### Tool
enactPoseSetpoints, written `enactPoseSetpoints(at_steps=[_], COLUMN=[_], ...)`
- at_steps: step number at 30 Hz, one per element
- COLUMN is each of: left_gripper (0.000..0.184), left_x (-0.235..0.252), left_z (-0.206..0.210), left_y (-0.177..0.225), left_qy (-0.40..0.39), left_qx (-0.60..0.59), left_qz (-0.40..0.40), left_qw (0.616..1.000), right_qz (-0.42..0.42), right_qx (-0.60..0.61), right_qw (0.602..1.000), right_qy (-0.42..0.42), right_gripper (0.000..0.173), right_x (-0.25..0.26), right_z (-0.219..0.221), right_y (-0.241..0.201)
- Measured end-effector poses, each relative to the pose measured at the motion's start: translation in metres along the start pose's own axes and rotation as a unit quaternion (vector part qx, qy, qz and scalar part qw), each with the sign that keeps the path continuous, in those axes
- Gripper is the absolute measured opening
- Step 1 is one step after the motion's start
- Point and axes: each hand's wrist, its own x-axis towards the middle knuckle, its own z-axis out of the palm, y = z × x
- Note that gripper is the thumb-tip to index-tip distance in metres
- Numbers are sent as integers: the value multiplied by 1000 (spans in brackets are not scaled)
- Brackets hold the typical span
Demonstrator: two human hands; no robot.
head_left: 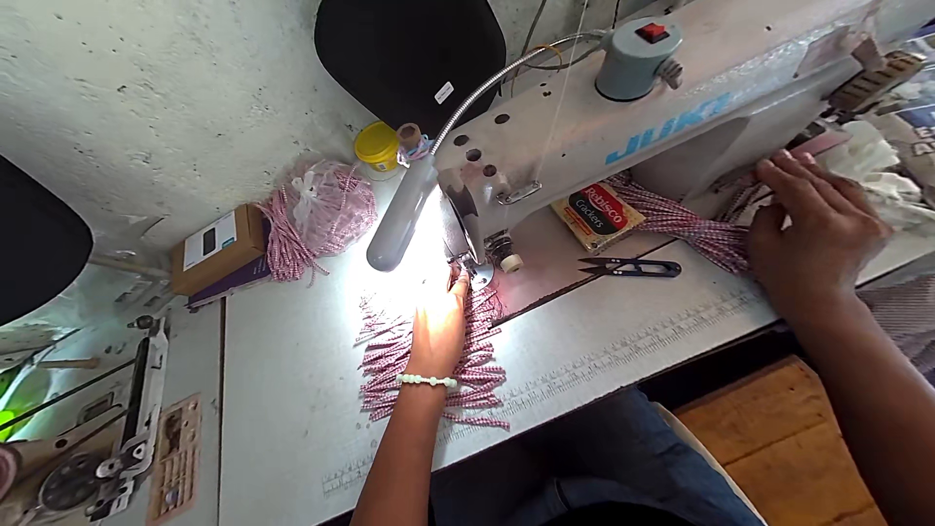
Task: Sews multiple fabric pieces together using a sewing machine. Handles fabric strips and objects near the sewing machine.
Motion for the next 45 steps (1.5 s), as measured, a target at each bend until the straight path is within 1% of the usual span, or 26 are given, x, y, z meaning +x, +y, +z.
enactPoseSetpoints(at_steps=[3, 4, 6, 11, 17, 22, 24, 27, 28, 33, 35, 39, 42, 45], left_gripper=[25, 25, 27, 33, 32, 29, 29, 44, 47, 56, 59, 59, 59, 58], left_x=[-5, -7, -10, -13, -12, -15, -16, -18, -19, -17, -14, -7, 3, 8], left_z=[12, 15, 15, 12, 8, 9, 11, 3, 2, 1, -3, -7, -13, -16], left_y=[-12, -16, -18, -15, 0, 15, 14, 17, 19, 25, 28, 28, 29, 28], left_qy=[131, 158, 166, 131, 81, 82, 80, -9, -24, -55, -87, -113, -155, -172], left_qx=[-12, -11, 0, 47, 77, 90, 53, -22, -35, -53, -61, -69, -58, -60], left_qz=[78, 100, 119, 104, 65, 33, 21, -35, -49, -101, -124, -142, -155, -162], left_qw=[988, 982, 979, 985, 992, 992, 995, 999, 998, 992, 987, 981, 974, 970], right_qz=[-3, -3, -4, -5, -11, -7, -6, -8, -8, -6, -13, -22, -21, 18], right_qx=[3, 3, 2, 2, 9, 7, 6, 9, 11, 14, 14, 17, 13, 1], right_qw=[1000, 1000, 1000, 1000, 1000, 1000, 1000, 1000, 1000, 1000, 1000, 1000, 1000, 998], right_qy=[6, 7, 6, 12, 13, 8, 8, 5, 3, 1, 2, 9, 5, -52], right_gripper=[40, 40, 41, 41, 41, 41, 41, 41, 41, 41, 41, 40, 39, 36], right_x=[0, 0, 0, 2, 2, 2, 2, 2, 1, 2, 2, 3, 3, 0], right_z=[2, 3, 3, 4, 5, 2, 3, 3, 3, 2, 2, 4, 3, 0], right_y=[2, 3, 4, 4, 6, -1, 0, 3, 3, 2, 4, 4, 5, 2])
